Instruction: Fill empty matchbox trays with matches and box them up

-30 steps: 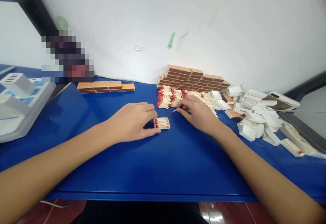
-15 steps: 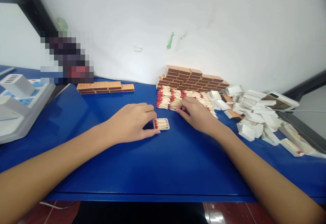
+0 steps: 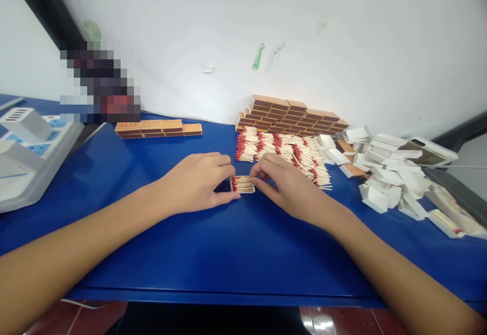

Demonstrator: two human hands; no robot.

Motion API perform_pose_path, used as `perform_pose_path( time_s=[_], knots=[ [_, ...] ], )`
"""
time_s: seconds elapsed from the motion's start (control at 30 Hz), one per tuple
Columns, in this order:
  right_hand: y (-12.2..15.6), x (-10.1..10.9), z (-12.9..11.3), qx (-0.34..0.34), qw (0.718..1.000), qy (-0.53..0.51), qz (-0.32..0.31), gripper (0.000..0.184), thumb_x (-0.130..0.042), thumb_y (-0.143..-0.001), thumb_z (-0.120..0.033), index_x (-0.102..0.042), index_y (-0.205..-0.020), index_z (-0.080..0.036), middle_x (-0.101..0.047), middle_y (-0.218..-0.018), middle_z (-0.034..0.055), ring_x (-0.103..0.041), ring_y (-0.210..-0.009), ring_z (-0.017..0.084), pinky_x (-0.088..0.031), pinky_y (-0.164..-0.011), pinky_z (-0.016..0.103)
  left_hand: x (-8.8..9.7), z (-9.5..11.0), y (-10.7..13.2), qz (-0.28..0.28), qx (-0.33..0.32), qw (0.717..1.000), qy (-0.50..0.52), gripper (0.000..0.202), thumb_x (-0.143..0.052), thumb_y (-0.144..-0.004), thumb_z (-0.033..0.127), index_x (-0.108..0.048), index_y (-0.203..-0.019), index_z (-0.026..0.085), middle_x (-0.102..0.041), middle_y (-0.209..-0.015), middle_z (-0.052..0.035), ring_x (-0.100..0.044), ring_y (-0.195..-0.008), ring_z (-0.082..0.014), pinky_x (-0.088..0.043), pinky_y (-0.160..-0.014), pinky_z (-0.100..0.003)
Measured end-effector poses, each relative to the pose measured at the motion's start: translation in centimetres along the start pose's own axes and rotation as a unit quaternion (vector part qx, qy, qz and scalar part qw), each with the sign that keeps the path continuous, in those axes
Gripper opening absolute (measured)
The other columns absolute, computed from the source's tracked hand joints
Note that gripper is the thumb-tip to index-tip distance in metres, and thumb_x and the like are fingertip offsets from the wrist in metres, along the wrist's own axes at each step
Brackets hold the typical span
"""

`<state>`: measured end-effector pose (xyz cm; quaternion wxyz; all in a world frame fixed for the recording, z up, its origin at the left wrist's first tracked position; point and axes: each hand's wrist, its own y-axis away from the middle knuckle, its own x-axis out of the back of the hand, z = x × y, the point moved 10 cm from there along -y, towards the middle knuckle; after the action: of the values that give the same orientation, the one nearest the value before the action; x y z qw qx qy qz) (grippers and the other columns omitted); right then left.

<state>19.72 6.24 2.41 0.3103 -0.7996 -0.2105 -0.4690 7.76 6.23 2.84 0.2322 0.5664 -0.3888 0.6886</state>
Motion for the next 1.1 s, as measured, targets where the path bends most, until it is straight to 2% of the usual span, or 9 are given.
perform_pose_path(
  time_s=[0.3,0.53,0.83,1.1],
  knots=[
    [0.3,-0.3,-1.0,0.002,1.000,0.009,-0.024,0.009,-0.053,-0.110,-0.020,-0.057,-0.102,-0.023,-0.065,-0.105,0.0096,-0.064,-0.100,0.025,-0.052,-0.082,0.038,0.0,0.1,0.0,0.002,-0.005,1.000,-0.003,0.030,-0.069,-0.102,0.047,-0.073,-0.098,0.017,-0.071,-0.094,-0.0040,-0.068,-0.088,-0.0214,-0.046,-0.073,-0.033],
    [0.4,-0.9,-1.2,0.009,0.999,0.011,-0.044,0.010,-0.051,-0.109,-0.019,-0.059,-0.104,-0.023,-0.065,-0.105,0.0094,-0.066,-0.098,0.025,-0.055,-0.082,0.039,-0.2,0.0,0.0,0.000,-0.004,1.000,-0.002,0.030,-0.069,-0.102,0.048,-0.073,-0.099,0.018,-0.071,-0.094,-0.0038,-0.068,-0.087,-0.0212,-0.045,-0.072,-0.033],
    [0.3,-0.4,-1.1,0.011,0.999,0.028,-0.020,0.010,-0.053,-0.107,-0.016,-0.061,-0.107,-0.023,-0.066,-0.105,0.0093,-0.066,-0.097,0.025,-0.054,-0.082,0.038,0.0,0.1,0.0,-0.005,-0.001,1.000,-0.004,0.031,-0.070,-0.102,0.048,-0.073,-0.100,0.017,-0.071,-0.095,-0.0039,-0.068,-0.088,-0.0214,-0.047,-0.072,-0.034],
    [0.4,-0.4,-1.1,0.015,0.999,0.029,-0.025,0.012,-0.054,-0.106,-0.014,-0.060,-0.101,-0.023,-0.064,-0.103,0.0085,-0.065,-0.095,0.024,-0.053,-0.079,0.037,-0.1,0.0,0.0,-0.004,-0.002,1.000,-0.001,0.031,-0.068,-0.103,0.048,-0.073,-0.100,0.017,-0.072,-0.097,-0.0042,-0.068,-0.088,-0.0210,-0.047,-0.073,-0.033]
  ],
)
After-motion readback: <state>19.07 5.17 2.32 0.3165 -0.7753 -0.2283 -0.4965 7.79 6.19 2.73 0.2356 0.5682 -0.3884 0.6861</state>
